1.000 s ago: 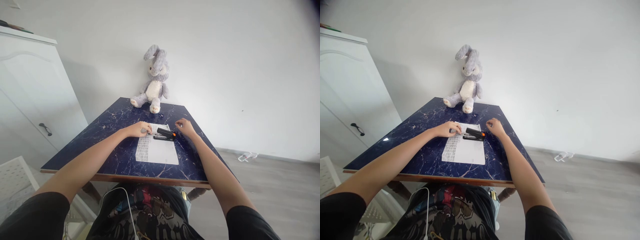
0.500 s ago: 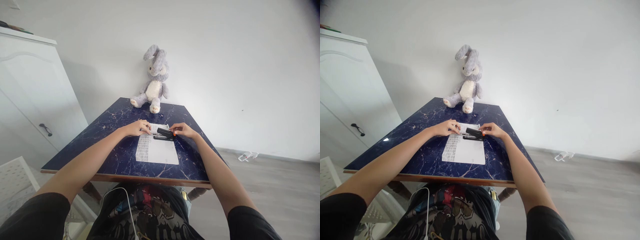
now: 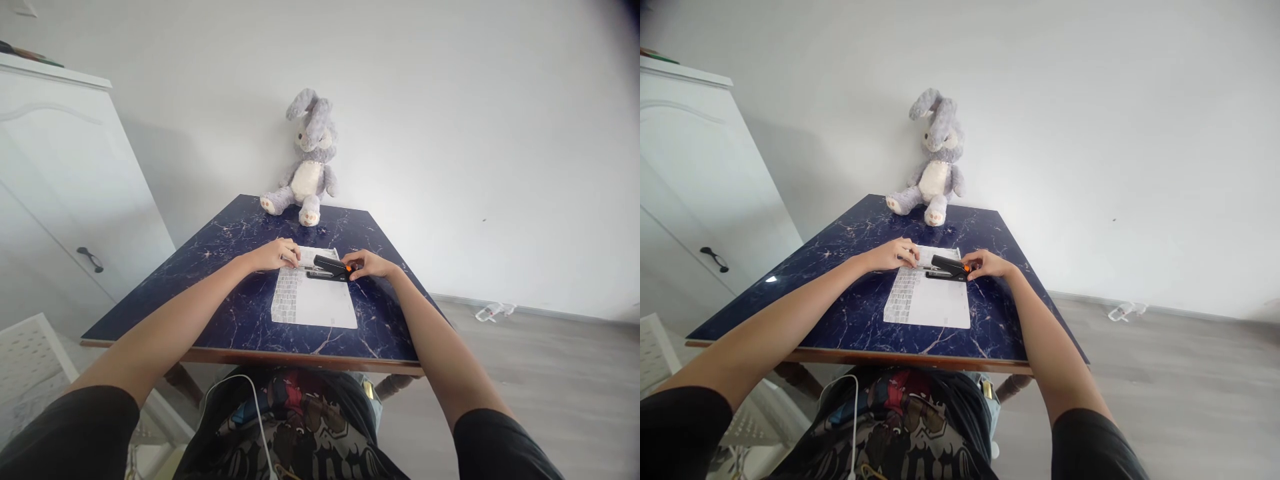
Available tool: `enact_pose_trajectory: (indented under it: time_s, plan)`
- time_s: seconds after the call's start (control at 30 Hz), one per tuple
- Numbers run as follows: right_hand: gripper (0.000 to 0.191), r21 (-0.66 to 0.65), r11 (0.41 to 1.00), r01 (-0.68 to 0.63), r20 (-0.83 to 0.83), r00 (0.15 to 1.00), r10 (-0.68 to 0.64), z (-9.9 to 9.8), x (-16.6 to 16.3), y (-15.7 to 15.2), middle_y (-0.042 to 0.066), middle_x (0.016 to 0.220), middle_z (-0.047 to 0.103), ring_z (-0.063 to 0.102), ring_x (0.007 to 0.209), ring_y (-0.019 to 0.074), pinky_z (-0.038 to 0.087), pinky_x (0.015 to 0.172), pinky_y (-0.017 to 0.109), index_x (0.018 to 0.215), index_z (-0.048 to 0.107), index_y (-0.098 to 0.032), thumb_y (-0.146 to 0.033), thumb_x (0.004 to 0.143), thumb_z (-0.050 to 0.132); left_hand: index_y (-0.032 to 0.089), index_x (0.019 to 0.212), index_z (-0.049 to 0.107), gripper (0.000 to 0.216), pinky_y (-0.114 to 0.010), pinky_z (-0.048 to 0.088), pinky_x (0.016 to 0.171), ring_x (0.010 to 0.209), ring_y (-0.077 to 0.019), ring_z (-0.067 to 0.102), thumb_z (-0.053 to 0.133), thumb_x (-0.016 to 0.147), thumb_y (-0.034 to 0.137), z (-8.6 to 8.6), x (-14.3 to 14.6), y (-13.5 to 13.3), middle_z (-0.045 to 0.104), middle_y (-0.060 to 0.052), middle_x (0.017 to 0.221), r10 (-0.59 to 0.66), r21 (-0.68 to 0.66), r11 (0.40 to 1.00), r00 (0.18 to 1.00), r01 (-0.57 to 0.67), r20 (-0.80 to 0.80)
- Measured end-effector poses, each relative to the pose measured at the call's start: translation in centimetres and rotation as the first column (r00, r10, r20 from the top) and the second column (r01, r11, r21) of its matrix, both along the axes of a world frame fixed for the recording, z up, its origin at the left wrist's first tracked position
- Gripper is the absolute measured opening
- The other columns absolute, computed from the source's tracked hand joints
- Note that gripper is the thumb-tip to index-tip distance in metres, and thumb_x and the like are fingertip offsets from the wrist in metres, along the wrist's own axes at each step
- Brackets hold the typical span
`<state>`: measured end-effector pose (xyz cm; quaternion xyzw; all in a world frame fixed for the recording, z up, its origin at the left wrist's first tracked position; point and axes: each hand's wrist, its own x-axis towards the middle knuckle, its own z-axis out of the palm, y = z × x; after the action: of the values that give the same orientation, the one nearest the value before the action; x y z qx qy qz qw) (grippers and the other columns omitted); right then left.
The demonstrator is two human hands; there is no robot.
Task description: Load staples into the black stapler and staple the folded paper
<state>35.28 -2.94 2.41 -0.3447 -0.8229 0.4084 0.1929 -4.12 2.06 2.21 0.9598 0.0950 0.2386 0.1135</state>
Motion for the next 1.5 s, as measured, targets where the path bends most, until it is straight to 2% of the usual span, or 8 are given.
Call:
enact_pose_trajectory:
  time_s: [0.13,0.37,0.57,0.8,1.5]
  plan:
    - [0.060,-0.011,1.000,0.019,-0.011,1.000,-0.019,-0.2,0.1,0.1,0.005,0.097,0.077,0.064,0.085,0.0193,0.051,0.079,0.032,0.115,0.083,-0.018,-0.051,0.068,0.098,0.027,0.090,0.086,0.018,-0.040,0.040,0.102,0.100,-0.0212,0.064,0.071,0.099,0.026,0.0,0.0,0.0,0.079,-0.005,0.111,0.037,0.020,0.999,0.999,-0.036,-0.033]
    - [0.058,0.009,1.000,0.028,-0.006,1.000,-0.028,-0.5,0.1,0.2,0.005,0.098,0.076,0.062,0.084,0.0188,0.051,0.078,0.032,0.114,0.083,-0.018,-0.053,0.069,0.097,0.026,0.089,0.084,0.023,-0.040,0.039,0.101,0.100,-0.0213,0.063,0.065,0.101,0.024,-0.4,0.6,-0.4,0.079,-0.005,0.110,0.043,0.033,0.999,0.999,-0.042,-0.013]
    - [0.058,-0.003,1.000,0.022,-0.041,0.999,-0.022,-0.3,-0.2,-0.1,0.006,0.100,0.076,0.064,0.085,0.0192,0.051,0.077,0.032,0.112,0.085,-0.018,-0.053,0.067,0.098,0.025,0.086,0.082,0.021,-0.036,0.040,0.092,0.097,-0.0215,0.064,0.067,0.101,0.024,-0.5,1.8,-0.9,0.080,-0.005,0.105,0.058,0.022,0.998,0.998,-0.059,0.011]
    - [0.059,0.000,1.000,0.020,-0.060,0.998,-0.020,-0.1,-0.4,-0.3,0.006,0.100,0.076,0.063,0.084,0.0191,0.051,0.075,0.032,0.112,0.086,-0.018,-0.052,0.066,0.099,0.023,0.089,0.079,0.019,-0.035,0.037,0.093,0.097,-0.0209,0.061,0.065,0.102,0.021,-0.5,2.5,-1.2,0.079,-0.004,0.106,0.089,0.043,0.995,0.995,-0.087,-0.042]
    - [0.060,-0.002,1.000,0.025,-0.039,0.999,-0.025,-0.2,-0.4,-0.2,0.006,0.103,0.076,0.063,0.086,0.0198,0.051,0.076,0.032,0.114,0.086,-0.019,-0.055,0.067,0.098,0.021,0.091,0.077,0.020,-0.035,0.043,0.093,0.098,-0.0218,0.065,0.061,0.101,0.016,-1.9,4.1,-1.0,0.078,-0.005,0.099,0.057,0.073,0.996,0.998,-0.059,0.032]
